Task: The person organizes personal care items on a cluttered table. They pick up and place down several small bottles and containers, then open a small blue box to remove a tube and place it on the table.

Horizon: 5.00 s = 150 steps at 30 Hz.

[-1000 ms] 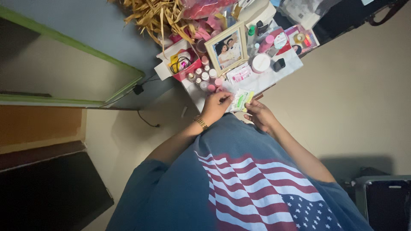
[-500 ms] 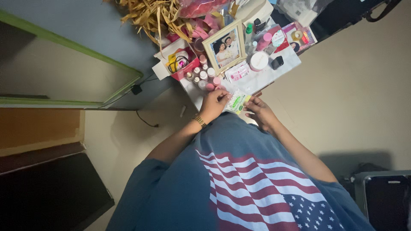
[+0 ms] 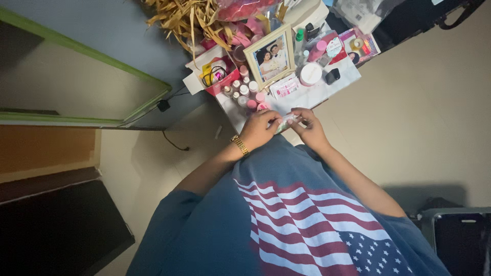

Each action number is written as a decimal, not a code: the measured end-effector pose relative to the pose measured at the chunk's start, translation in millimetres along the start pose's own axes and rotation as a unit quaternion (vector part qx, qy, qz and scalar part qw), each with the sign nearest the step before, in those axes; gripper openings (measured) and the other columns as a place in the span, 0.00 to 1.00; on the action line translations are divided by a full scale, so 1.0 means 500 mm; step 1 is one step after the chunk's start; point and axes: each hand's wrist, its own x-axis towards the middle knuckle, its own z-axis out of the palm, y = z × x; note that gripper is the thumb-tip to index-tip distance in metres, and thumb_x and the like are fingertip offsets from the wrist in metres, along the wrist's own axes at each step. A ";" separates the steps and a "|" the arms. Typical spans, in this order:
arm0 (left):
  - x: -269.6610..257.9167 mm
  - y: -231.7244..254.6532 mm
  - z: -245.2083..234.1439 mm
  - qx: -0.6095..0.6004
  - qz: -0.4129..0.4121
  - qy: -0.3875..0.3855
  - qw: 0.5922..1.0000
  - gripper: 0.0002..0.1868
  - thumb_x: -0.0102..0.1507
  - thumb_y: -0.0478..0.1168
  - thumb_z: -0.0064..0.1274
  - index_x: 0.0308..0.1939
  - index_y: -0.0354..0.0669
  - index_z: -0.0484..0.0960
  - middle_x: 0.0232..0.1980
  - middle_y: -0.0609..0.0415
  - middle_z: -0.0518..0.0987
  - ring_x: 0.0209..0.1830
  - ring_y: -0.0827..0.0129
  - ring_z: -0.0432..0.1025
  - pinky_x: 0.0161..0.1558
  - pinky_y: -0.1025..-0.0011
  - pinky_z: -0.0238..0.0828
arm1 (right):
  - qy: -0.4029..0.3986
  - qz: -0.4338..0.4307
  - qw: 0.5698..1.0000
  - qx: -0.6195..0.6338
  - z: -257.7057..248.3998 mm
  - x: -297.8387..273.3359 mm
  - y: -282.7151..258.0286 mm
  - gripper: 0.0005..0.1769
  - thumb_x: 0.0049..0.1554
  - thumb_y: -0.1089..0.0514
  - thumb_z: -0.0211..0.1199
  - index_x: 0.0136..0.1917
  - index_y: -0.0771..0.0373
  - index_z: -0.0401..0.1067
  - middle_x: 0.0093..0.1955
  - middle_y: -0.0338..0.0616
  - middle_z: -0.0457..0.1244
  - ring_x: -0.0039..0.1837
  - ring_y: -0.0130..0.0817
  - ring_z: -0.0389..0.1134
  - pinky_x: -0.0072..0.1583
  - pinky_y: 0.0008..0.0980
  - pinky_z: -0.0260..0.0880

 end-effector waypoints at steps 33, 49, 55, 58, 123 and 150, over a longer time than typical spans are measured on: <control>0.053 -0.197 -0.256 0.189 -0.082 0.352 0.913 0.07 0.63 0.38 0.56 0.46 0.47 0.82 0.44 0.50 0.81 0.46 0.53 0.76 0.46 0.58 0.72 | 0.024 0.089 0.996 -0.004 0.014 -0.033 -0.026 0.16 0.63 0.61 0.63 0.63 0.64 0.71 0.54 0.37 0.67 0.57 0.25 0.66 0.59 0.28 0.67; 0.148 -0.293 -0.206 0.240 -0.085 0.263 0.931 0.08 0.58 0.37 0.60 0.41 0.51 0.87 0.44 0.52 0.84 0.45 0.51 0.78 0.46 0.56 0.74 | 0.067 0.130 0.989 0.012 0.000 -0.087 -0.034 0.15 0.63 0.57 0.62 0.62 0.64 0.72 0.51 0.36 0.67 0.55 0.23 0.67 0.58 0.27 0.67; 0.161 -0.314 -0.182 0.184 -0.170 0.207 0.946 0.08 0.63 0.41 0.58 0.44 0.50 0.87 0.44 0.50 0.84 0.45 0.54 0.79 0.49 0.60 0.75 | 0.080 0.137 0.987 0.009 -0.002 -0.090 -0.037 0.14 0.63 0.57 0.62 0.61 0.64 0.72 0.51 0.36 0.67 0.55 0.24 0.66 0.59 0.28 0.66; 0.145 -0.315 -0.175 0.189 -0.111 0.236 0.947 0.11 0.60 0.39 0.59 0.47 0.45 0.87 0.46 0.46 0.84 0.47 0.51 0.77 0.49 0.58 0.74 | 0.079 0.144 0.986 0.013 -0.001 -0.090 -0.040 0.14 0.63 0.57 0.62 0.60 0.64 0.73 0.51 0.36 0.67 0.55 0.24 0.67 0.59 0.29 0.66; 0.098 0.033 0.046 -0.013 0.035 0.273 0.961 0.10 0.60 0.28 0.58 0.44 0.40 0.83 0.40 0.52 0.80 0.39 0.64 0.76 0.44 0.68 0.74 | 0.279 0.010 0.936 -0.215 -0.390 0.159 0.138 0.05 0.62 0.63 0.64 0.51 0.66 0.74 0.46 0.45 0.69 0.49 0.32 0.72 0.54 0.32 0.71; 0.184 0.109 0.162 0.135 -0.155 0.254 0.945 0.07 0.58 0.34 0.62 0.40 0.45 0.86 0.39 0.54 0.83 0.42 0.63 0.78 0.49 0.63 0.72 | 0.117 0.074 0.907 -0.397 -0.518 0.502 0.407 0.13 0.53 0.55 0.69 0.52 0.56 0.77 0.56 0.53 0.66 0.58 0.54 0.68 0.58 0.49 0.69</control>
